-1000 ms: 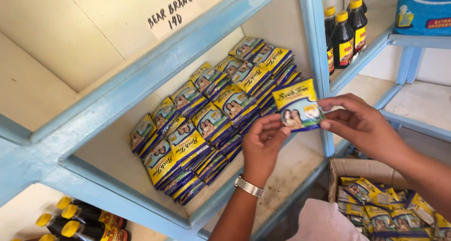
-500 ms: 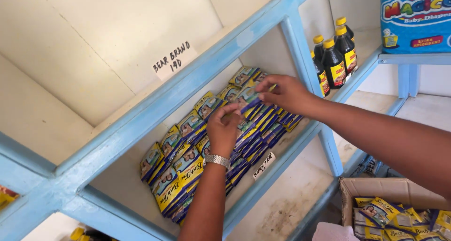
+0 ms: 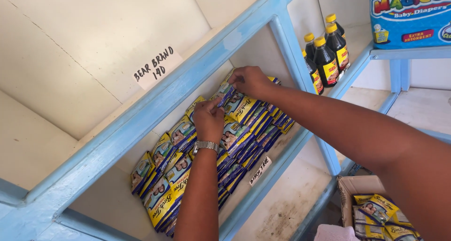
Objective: Stocking small packets of powdered milk onto a grocery store shelf from a cardboard box.
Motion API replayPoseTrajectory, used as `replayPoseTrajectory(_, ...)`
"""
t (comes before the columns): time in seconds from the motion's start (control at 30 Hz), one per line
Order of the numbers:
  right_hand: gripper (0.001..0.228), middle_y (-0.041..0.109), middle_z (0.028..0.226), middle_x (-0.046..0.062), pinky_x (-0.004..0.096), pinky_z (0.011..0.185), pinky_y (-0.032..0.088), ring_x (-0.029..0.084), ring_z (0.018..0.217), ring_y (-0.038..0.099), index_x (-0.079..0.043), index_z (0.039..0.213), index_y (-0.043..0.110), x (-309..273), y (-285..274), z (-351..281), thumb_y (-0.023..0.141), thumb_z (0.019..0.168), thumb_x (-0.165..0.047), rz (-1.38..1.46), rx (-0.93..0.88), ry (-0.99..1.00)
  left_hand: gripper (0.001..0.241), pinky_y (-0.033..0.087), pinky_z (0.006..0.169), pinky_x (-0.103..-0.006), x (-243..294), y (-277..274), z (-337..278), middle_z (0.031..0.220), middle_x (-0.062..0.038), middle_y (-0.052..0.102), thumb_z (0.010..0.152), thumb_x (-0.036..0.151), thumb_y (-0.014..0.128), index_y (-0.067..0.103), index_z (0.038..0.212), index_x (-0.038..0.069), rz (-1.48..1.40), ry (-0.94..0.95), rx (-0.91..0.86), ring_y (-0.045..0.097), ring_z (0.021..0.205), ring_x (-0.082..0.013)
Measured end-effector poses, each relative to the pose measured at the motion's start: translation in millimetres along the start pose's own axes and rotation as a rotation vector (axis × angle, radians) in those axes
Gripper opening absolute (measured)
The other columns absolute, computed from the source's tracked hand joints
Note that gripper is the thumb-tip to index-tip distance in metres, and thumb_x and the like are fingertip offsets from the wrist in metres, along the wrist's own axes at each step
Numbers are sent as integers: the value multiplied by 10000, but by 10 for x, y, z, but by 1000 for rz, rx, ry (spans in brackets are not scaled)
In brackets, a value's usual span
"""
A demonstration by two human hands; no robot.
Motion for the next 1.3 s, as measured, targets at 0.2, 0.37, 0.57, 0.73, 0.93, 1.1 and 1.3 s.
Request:
replayPoseTrajectory(0.2,176,762,932,144,349,779,585,241,847,751,-33,1002,760,129,173,158,751,828,-54,-90,27,16,303,586,739,-385,-42,29,70,1020,-157,659,818,-24,733,790,1098,75,272,50,37,713,802,-287)
replayPoseTrajectory(0.37,152,762,928,146,361,803,587,269,854,753,-53,972,783,221,244,231,755,823,-69,-177,72,5,321,557,808,-450,86,58,96,1092,-157,645,844,-16,687,779,1134,88,398,111,11,684,911,-344)
replayPoseTrajectory(0.57,164,759,956,124,408,854,574,297,887,730,-116,984,808,403,366,268,758,827,-118,-327,4,1,308,554,807,-461,47,126,100,1136,-142,642,854,34,682,757,1149,85,470,83,-18,679,948,-337)
replayPoseTrajectory(0.73,142,755,1071,70,438,972,498,336,1095,598,-162,970,829,160,330,268,742,860,-141,-524,-37,10,292,554,840,-454,-28,189,82,1138,-120,655,891,55,657,759,1162,100,521,123,-8,673,996,-328)
replayPoseTrajectory(0.93,293,677,1283,18,588,1011,377,329,1228,498,-257,1236,729,86,568,399,580,984,-276,-625,-212,-62,416,533,880,-472,4,222,55,1180,-89,654,850,-10,618,747,1221,126,630,173,-33,621,1090,-328)
replayPoseTrajectory(1.1,354,638,1330,-3,653,1047,225,292,1278,456,-384,1312,681,273,771,382,526,1001,-314,-706,-392,94,460,485,934,-503,-63,228,8,1261,-59,631,833,-5,627,729,1253,153,719,130,-67,550,1151,-333)
replayPoseTrajectory(1.3,343,670,1319,-17,587,1051,255,266,1285,482,-367,1316,684,129,618,316,511,1022,-333,-703,-353,86,594,441,955,-527,47,173,-35,1297,-46,617,779,-43,617,685,1329,172,698,102,-95,521,1179,-335)
Point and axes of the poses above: each hand's wrist, its own z-axis towards the middle knuckle, its own y-axis out of the palm, x = y × z, the point moved 4 cm from there along z, towards the middle knuckle
